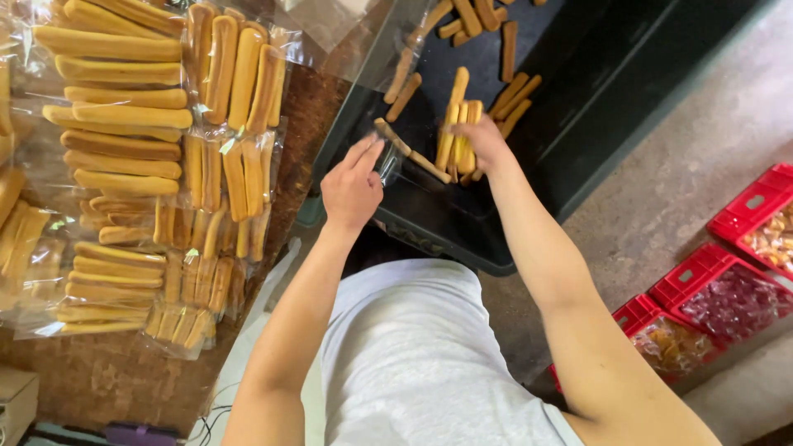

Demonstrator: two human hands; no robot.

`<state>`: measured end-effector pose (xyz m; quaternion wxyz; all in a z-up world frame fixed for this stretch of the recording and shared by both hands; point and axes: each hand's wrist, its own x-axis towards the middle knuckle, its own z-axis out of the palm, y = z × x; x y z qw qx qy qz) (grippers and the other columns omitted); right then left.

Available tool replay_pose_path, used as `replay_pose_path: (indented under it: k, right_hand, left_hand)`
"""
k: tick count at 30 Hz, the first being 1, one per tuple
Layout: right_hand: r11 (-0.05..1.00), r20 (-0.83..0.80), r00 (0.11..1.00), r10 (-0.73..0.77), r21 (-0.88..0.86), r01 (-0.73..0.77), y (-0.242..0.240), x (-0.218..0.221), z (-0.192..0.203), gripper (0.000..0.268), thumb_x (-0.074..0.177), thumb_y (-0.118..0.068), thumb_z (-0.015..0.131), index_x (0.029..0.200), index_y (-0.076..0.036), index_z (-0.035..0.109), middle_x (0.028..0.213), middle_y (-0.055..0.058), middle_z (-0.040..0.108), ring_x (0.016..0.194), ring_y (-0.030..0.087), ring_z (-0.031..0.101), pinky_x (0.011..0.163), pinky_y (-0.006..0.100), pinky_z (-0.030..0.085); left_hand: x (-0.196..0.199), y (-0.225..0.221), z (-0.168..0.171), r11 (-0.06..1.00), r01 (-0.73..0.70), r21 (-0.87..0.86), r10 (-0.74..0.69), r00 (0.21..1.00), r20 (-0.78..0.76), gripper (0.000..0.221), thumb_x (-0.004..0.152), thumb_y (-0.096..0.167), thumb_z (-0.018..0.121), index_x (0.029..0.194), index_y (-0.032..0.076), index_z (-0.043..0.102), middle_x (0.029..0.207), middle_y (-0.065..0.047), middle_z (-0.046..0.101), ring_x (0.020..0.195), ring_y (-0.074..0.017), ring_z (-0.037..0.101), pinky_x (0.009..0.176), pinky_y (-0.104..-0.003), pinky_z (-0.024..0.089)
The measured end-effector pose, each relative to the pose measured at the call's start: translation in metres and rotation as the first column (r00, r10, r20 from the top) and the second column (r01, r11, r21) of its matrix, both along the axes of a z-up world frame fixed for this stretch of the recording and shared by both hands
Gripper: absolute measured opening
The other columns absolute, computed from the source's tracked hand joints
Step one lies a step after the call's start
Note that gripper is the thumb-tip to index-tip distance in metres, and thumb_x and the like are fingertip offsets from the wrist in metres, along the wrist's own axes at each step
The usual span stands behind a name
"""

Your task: The person packs breadsticks by hand, picking them from a bin and placing them into plastic bags. They then place the filled bags onto a table next to other stacks of bags.

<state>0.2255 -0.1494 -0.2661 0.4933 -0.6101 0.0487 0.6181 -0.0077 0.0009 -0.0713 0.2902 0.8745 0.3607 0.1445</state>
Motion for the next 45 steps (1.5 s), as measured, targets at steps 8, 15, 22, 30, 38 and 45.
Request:
replay_pose_path:
  k: [8, 15, 22, 30, 38, 45]
  right_hand:
    - [0.976, -0.272, 0.957, 0.101, 0.213, -0.042, -0.050, -0.057, 0.216, 0.075, 0.079, 0.001, 0.069, 0.149, -0.009, 0.042, 0.111, 0.013, 0.067, 0.096, 0.025, 0.071, 0.085, 0.040, 0.060]
    - [0.997, -0.166, 0.985, -0.056, 0.045, 0.064, -0.077, -0.090, 0.196, 0.058, 0.085, -0.002, 0.067, 0.142, -0.003, 0.052, 0.114, 0.012, 0.068, 0.100, 0.023, 0.071, 0.088, 0.036, 0.060]
    - [0.977, -0.191, 0.982, 0.009, -0.208, -0.050, -0.063, -0.099, 0.241, 0.043, 0.095, -0.038, 0.060, 0.135, -0.028, 0.049, 0.090, 0.006, 0.064, 0.065, 0.018, 0.064, 0.050, 0.034, 0.047]
    - [0.998, -0.348, 0.938, -0.001, -0.067, -0.023, -0.067, -0.088, 0.249, 0.052, 0.101, -0.055, 0.044, 0.112, -0.009, 0.065, 0.087, 0.007, 0.071, 0.057, 0.013, 0.062, 0.042, 0.023, 0.045]
    - [0.907, 0.125, 0.909, 0.397, -0.205, -0.368, -0.050, -0.091, 0.250, 0.053, 0.105, -0.063, 0.039, 0.108, -0.020, 0.069, 0.082, 0.010, 0.069, 0.062, 0.019, 0.060, 0.054, 0.031, 0.047]
    - [0.917, 0.987, 0.119, 0.104, -0.048, -0.396, -0.044, -0.094, 0.281, 0.027, 0.096, -0.026, 0.075, 0.087, -0.005, 0.063, 0.116, 0.014, 0.072, 0.096, 0.029, 0.071, 0.082, 0.039, 0.056]
  left_hand:
    - [0.044, -0.015, -0.004, 0.913, 0.404, -0.051, -0.400, 0.914, 0.067, 0.057, 0.085, -0.001, 0.064, 0.141, 0.009, 0.060, 0.152, -0.002, 0.054, 0.105, -0.0262, 0.071, 0.087, -0.036, 0.057]
    - [0.033, -0.049, 0.021, 0.627, 0.774, -0.092, -0.757, 0.633, 0.163, 0.073, 0.077, 0.000, 0.065, 0.148, 0.003, 0.049, 0.163, -0.009, 0.038, 0.108, -0.0279, 0.068, 0.089, -0.040, 0.055]
    - [0.020, -0.059, 0.005, 0.685, 0.610, -0.400, -0.556, 0.791, 0.254, 0.070, 0.079, -0.007, 0.059, 0.147, 0.008, 0.051, 0.161, -0.004, 0.044, 0.122, -0.0342, 0.064, 0.092, -0.041, 0.056]
    - [0.026, -0.049, 0.030, 0.696, 0.553, -0.459, -0.552, 0.820, 0.152, 0.074, 0.075, -0.003, 0.064, 0.146, 0.012, 0.051, 0.162, -0.003, 0.041, 0.112, -0.0337, 0.067, 0.087, -0.043, 0.055]
    - [0.024, -0.036, -0.005, 0.686, 0.531, -0.498, -0.439, 0.848, 0.298, 0.079, 0.078, -0.006, 0.059, 0.155, 0.005, 0.046, 0.167, -0.010, 0.039, 0.141, -0.0306, 0.055, 0.102, -0.033, 0.055]
    - [0.031, 0.003, 0.025, 0.571, 0.406, -0.713, -0.318, 0.911, 0.264, 0.069, 0.090, 0.020, 0.077, 0.150, 0.007, 0.046, 0.165, -0.012, 0.039, 0.127, -0.0219, 0.064, 0.098, -0.035, 0.057]
